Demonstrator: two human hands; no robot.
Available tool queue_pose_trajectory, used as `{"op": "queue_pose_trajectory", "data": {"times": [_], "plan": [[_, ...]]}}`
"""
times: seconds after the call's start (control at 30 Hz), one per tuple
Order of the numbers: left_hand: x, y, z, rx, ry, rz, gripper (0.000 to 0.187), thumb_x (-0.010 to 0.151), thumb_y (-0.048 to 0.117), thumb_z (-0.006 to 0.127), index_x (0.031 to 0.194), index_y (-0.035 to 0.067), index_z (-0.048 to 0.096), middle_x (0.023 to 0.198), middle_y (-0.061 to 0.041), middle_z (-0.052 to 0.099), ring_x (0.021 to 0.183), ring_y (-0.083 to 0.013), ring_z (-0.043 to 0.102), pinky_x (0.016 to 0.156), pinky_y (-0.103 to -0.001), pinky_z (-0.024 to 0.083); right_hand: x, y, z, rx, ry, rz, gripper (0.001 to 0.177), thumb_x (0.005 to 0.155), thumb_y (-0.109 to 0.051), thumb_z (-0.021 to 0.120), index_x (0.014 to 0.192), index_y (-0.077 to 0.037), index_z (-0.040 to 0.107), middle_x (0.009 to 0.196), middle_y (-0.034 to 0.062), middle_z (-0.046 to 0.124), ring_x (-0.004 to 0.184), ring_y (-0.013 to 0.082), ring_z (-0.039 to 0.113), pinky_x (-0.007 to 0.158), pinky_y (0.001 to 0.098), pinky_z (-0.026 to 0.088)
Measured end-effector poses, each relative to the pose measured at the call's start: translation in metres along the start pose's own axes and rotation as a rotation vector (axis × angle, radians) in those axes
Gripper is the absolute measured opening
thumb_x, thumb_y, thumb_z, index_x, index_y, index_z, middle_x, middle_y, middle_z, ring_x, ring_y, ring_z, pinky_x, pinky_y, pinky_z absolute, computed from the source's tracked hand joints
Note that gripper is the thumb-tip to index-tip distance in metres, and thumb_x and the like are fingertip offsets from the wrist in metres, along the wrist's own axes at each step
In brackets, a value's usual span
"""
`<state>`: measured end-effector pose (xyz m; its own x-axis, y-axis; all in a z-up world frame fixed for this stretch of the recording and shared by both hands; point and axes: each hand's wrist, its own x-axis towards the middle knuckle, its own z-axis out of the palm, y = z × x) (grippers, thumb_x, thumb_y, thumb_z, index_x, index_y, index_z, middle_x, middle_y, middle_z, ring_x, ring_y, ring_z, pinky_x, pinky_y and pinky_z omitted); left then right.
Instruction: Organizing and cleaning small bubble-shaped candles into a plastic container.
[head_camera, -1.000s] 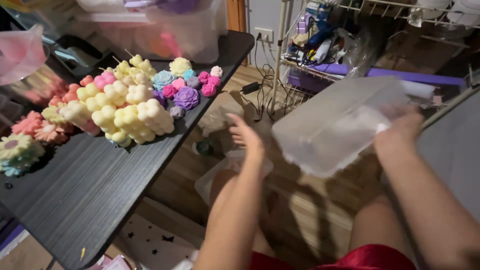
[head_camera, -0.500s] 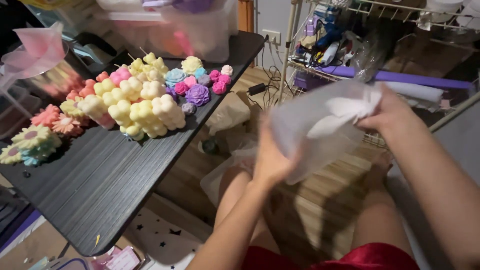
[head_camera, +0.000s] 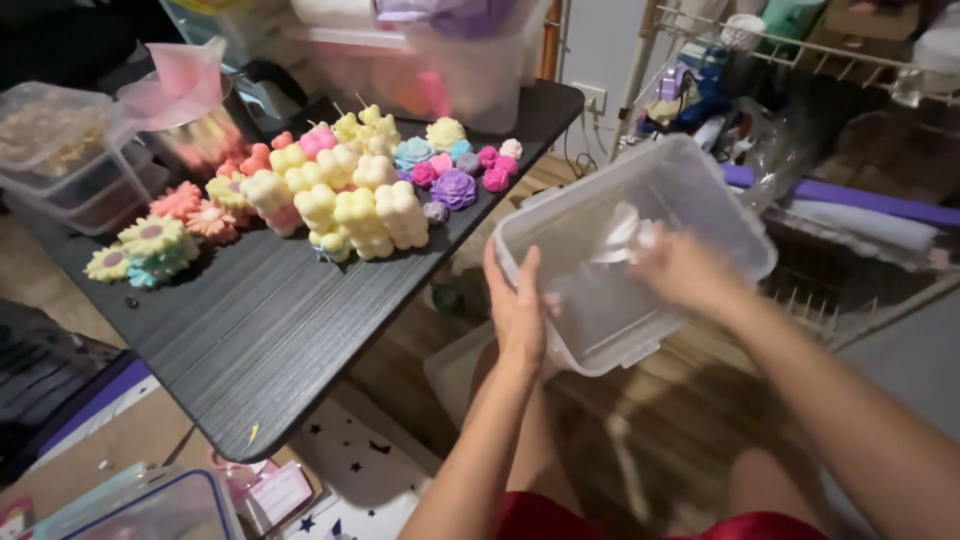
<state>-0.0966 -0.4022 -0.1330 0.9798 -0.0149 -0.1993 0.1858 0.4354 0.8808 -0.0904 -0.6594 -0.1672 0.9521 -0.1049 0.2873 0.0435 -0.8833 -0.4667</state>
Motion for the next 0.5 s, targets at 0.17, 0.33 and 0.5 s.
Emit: {"op": "queue_pose_trajectory", "data": {"times": [0.17,0.33,0.5], "plan": [[0.009,-0.013,0.005,0.173,-0.082,0.563,0.07,0.101,0.031,0.069,0.16,0.012,0.039,0.144,-0.017,0.062,0.126,-0.0281,0.062,0.105,-0.033,0.048,-0.035,-0.034,0.048,0.06,-0.433,-0.034,0.056,0.096,-0.037,0.052,0.146,-0.011,0.048,0.151,0.0229,0.047,0.143,0.0411,0.042,0.117,0.0489,0.033],[-0.005,-0.006,0.015,0.204,-0.098,0.388,0.069,0.097,0.029,0.068,0.159,0.016,0.039,0.14,-0.014,0.063,0.123,-0.026,0.063,0.1,-0.033,0.049,-0.005,-0.07,-0.004,-0.386,-0.11,-0.007,0.065,0.101,-0.047,0.042,0.144,0.001,0.046,0.149,0.0276,0.045,0.14,0.0601,0.03,0.118,0.0636,0.023],[-0.008,-0.004,0.017,-0.03,-0.162,0.011,0.08,0.09,0.023,0.066,0.162,0.025,0.032,0.131,-0.015,0.065,0.084,-0.0368,0.059,0.069,-0.042,0.05,0.007,-0.093,0.008,-0.037,-0.251,0.093,0.051,0.098,-0.037,0.044,0.124,0.003,0.063,0.131,0.0294,0.065,0.125,0.0454,0.059,0.111,0.052,0.043]]}}
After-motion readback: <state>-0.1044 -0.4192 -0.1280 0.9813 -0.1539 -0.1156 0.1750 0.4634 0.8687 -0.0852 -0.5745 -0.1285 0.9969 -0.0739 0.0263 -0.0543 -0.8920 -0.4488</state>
